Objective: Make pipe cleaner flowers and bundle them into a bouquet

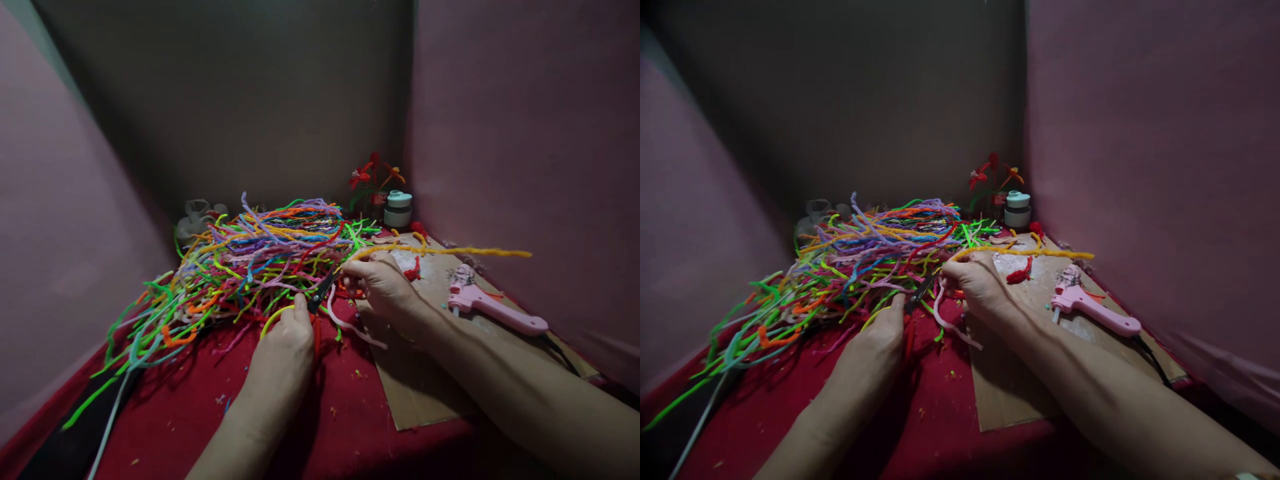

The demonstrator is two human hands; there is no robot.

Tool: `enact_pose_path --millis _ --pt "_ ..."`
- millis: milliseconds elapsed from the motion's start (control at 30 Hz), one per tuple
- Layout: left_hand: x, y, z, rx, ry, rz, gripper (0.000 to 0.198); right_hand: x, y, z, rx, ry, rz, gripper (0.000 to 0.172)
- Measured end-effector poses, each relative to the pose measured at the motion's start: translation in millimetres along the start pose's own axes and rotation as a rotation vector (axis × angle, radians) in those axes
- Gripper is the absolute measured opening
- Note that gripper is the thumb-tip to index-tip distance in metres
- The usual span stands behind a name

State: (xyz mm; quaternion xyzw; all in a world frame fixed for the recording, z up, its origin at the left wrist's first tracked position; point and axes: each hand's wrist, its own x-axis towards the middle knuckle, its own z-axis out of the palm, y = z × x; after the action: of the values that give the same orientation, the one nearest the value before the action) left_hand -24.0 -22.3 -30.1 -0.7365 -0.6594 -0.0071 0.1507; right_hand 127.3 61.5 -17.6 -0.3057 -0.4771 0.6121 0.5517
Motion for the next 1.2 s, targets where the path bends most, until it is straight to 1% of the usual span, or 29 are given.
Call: enact_pose_path --millis 233,300,400,467,667,733,833,900,1033,1200 --pt "-2.6 0.4 -3.6 0.025 -0.010 0.004 0.051 -1.9 1.7 -4.9 -0.089 -0.036 -0.064 0.007" --pt "-3.1 0.1 -3.1 0.003 -0.011 0.007 0.050 -2.9 0.4 -3.7 -0.076 -0.037 -0.038 0.007" --pt "-3.0 0.2 -1.6 -0.060 -0.032 0.022 0.046 -5.0 -4.0 1.7 0.004 -0.015 0.047 0.007" --pt "-2.3 0.5 -0.4 -0.093 -0.048 0.017 0.046 -6.3 -7.0 5.3 0.048 -0.019 0.075 0.007" --pt "-0.7 0.3 4.1 -0.096 -0.051 -0.038 0.049 -5.6 -6.7 6.0 0.087 -0.072 0.088 0.013" --pt "-0.9 -1.5 6.8 -0.080 -0.030 -0.049 0.049 -4.8 -5.2 5.0 0.093 -0.087 0.092 0.013" --pt "-0.9 -4.6 10.0 -0.074 0.029 -0.008 0.048 -4.5 -4.3 4.4 0.098 -0.118 0.099 0.013" --pt "-0.7 -5.4 9.5 -0.079 0.038 0.003 0.048 -4.8 -4.6 4.2 0.091 -0.130 0.104 0.013" --pt "-1.1 -3.6 4.7 -0.070 -0.001 -0.021 0.050 -4.4 -5.1 2.7 0.036 -0.147 0.096 0.015" --pt "-3.7 -1.1 3.8 0.007 0.020 -0.017 0.050 -2.3 -6.3 0.3 0.014 -0.181 0.139 0.017"
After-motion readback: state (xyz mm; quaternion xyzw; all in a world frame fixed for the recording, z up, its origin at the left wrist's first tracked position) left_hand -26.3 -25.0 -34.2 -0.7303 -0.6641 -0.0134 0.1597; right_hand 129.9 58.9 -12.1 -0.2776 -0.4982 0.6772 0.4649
